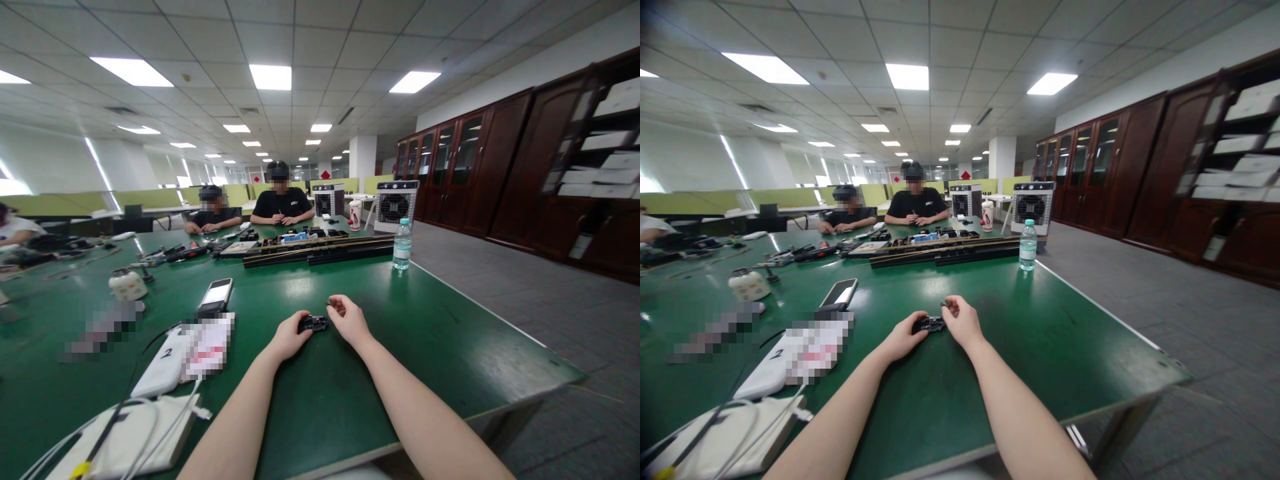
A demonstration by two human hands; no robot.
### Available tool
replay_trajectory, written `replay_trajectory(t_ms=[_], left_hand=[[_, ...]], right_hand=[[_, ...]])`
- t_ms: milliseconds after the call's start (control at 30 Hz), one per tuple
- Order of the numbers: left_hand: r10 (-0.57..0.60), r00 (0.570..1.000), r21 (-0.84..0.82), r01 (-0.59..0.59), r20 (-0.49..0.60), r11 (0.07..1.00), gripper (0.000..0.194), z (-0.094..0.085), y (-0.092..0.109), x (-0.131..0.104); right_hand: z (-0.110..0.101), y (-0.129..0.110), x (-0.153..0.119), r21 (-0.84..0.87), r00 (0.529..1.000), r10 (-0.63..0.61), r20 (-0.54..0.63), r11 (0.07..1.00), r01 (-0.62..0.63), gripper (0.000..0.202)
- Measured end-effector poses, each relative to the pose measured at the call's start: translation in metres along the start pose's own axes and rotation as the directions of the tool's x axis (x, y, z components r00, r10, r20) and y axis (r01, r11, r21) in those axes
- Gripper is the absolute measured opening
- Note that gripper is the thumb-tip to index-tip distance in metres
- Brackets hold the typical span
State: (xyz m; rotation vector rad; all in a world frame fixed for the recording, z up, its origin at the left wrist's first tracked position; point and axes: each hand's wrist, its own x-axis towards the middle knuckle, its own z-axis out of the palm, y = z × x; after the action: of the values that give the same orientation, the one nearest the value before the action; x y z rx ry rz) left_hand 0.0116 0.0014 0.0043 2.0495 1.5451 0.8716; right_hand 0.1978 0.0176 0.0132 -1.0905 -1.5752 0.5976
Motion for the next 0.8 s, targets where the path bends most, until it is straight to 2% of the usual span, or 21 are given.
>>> replay_trajectory(t_ms=[367,600,700,800], left_hand=[[0.029,1.0,0.012,-0.029,0.009,1.0,0.042,0.0018,-0.0048,0.0011],[0.031,1.0,0.013,-0.031,0.005,0.999,0.042,0.0024,-0.0059,0.0019],[0.035,0.999,0.019,-0.035,0.004,0.999,0.042,0.002,-0.005,0.0017],[0.031,1.0,0.024,-0.031,0.001,0.999,0.04,0.002,-0.0045,0.0016]], right_hand=[[0.0018,-0.0058,-0.0034,-0.12,0.969,-0.142,0.202,0.978,0.168,0.025],[0.0012,-0.008,-0.0038,-0.141,0.934,-0.224,0.279,0.952,0.271,0.023],[0.0014,-0.0067,-0.0051,-0.181,0.913,-0.232,0.335,0.935,0.305,0.022],[0.0027,-0.0041,-0.0081,-0.314,0.899,-0.177,0.4,0.896,0.315,0.02]])
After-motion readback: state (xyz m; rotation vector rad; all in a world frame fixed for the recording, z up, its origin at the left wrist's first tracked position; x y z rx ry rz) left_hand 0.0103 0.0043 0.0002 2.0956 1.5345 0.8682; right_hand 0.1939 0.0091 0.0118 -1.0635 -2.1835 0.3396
